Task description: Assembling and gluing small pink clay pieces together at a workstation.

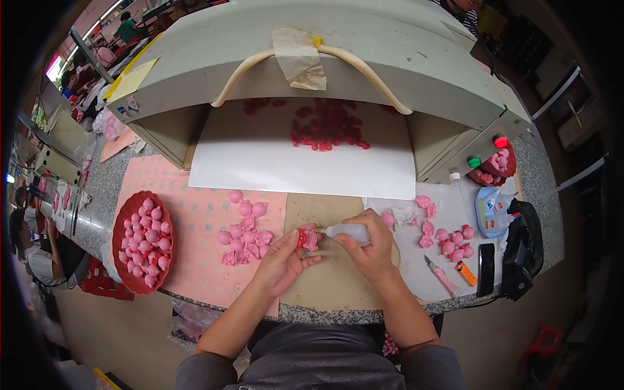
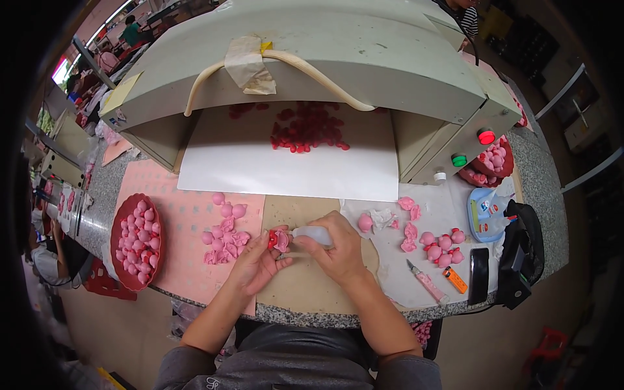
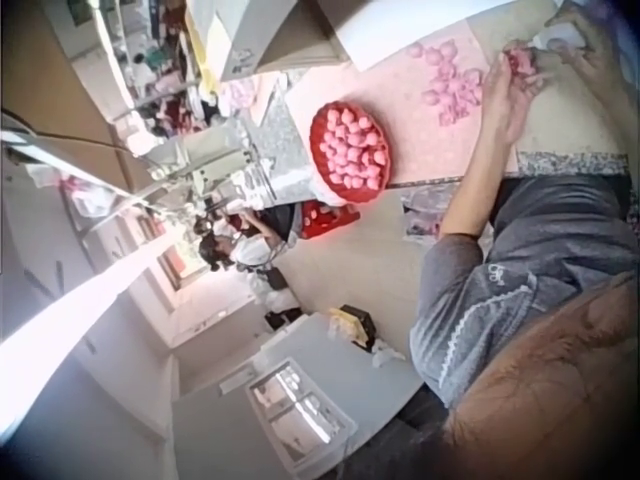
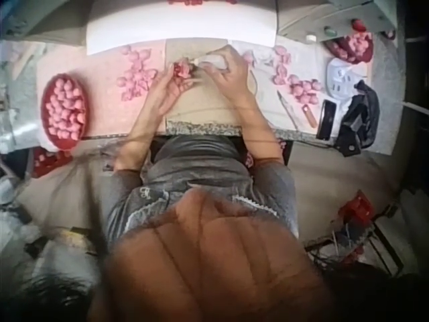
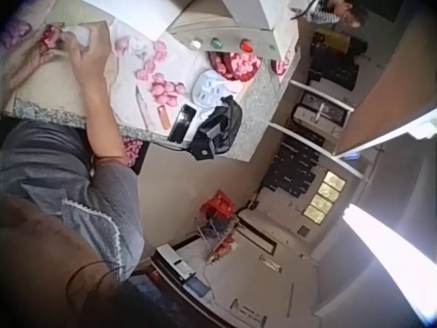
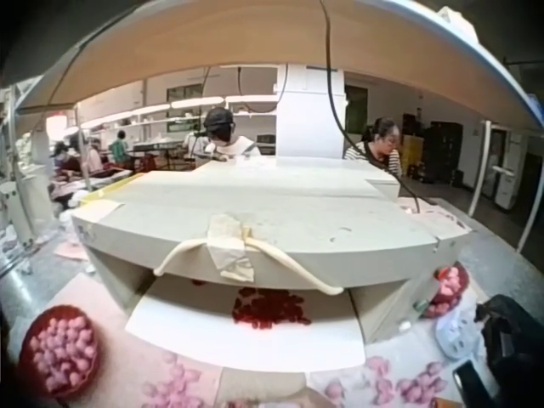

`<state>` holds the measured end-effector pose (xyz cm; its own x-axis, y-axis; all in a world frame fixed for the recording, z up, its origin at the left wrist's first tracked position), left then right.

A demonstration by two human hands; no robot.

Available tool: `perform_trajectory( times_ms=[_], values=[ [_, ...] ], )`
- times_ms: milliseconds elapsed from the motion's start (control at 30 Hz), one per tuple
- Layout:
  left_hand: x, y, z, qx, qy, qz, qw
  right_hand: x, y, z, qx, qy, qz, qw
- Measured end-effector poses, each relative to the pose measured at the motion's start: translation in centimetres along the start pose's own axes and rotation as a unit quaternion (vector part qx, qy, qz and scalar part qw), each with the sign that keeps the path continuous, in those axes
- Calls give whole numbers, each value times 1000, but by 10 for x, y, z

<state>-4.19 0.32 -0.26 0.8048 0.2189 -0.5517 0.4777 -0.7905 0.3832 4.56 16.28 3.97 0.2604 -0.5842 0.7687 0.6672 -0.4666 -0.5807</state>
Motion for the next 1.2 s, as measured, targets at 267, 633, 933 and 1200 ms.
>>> perform_trajectory(
  times_ms=[267, 633, 933, 1200],
  values=[
    [0, 0, -2, 0, -3, 5, 1000, 1, 0, 1, 3, 20, 0, 1000],
    [0, 0, -2, -2, -5, 6, 1000, 1, 0, 2, -6, 15, 6, 1000],
    [-1, 1, -3, 2, -9, 0, 1000, 2, -1, 1, -3, 22, 10, 1000],
    [0, 1, -3, -6, -11, 2, 1000, 6, -1, 1, 1, 6, 10, 1000]
  ],
)
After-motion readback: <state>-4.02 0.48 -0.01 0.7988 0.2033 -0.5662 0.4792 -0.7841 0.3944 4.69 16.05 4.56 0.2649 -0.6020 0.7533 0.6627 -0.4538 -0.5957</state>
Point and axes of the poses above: each hand's wrist, its own y-axis away from the middle knuckle, its own z-axis out of the back of the hand, x = y × z, the point moved 2 cm from there along -y, towards the middle knuckle, and after that the axes turned 5 degrees about -x, right-handed, at the moved point
